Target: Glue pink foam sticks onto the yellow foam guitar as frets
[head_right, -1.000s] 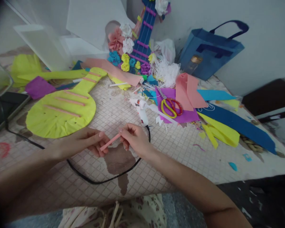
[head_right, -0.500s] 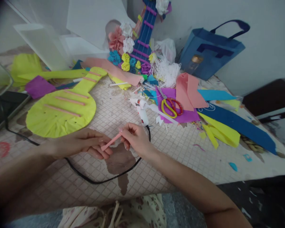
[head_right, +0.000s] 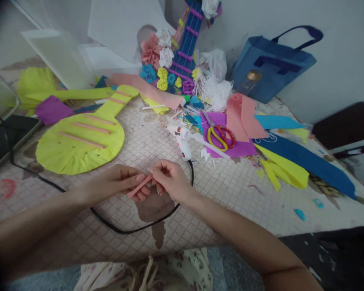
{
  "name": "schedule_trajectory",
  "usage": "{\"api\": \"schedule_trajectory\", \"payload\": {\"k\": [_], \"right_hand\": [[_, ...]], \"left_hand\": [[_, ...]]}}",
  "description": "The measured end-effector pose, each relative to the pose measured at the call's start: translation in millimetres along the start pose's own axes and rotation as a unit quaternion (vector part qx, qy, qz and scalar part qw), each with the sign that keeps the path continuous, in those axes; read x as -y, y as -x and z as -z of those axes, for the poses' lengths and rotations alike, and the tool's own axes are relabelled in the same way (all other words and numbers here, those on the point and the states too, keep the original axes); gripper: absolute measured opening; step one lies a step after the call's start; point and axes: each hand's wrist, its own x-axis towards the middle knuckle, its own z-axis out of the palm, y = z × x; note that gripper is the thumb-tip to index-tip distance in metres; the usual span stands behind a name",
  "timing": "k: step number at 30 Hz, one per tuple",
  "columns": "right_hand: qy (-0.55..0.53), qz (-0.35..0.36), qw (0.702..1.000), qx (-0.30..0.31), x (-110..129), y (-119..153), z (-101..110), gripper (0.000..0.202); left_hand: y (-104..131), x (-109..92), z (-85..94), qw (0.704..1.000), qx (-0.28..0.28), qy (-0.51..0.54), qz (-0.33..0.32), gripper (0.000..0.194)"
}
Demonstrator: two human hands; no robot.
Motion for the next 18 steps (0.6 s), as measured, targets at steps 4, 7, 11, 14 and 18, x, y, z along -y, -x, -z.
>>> {"api": "schedule_trajectory", "payload": {"k": [4, 7, 11, 14, 18], "right_hand": [[-0.060, 0.002, 0.998, 0.011, 1.0, -0.5, 0.5, 0.040], [-0.096, -0.003, 0.995, 0.016, 2.2, -0.6, 0.7, 0.044], [-0.059, 0.012, 0.998, 0.010, 3.4, 0.0, 0.3, 0.023], [-0.035, 0.025, 0.999, -0.002, 3.6, 0.6, 0.6, 0.019], [-0.005, 0.051, 0.999, 0.007, 4.2, 1.0, 1.8, 0.019]], "left_hand": [[-0.7, -0.7, -4.1, 0.999, -0.047, 0.005, -0.022, 0.029], [0.1, 1.1, -4.9, 0.997, -0.066, 0.017, -0.024, 0.027], [-0.1, 4.3, -6.5, 0.996, -0.077, 0.010, -0.036, 0.025], [-1.2, 5.5, -8.2, 0.995, -0.084, -0.017, -0.047, 0.025], [-1.5, 5.1, -8.5, 0.994, -0.090, -0.026, -0.054, 0.025]]}}
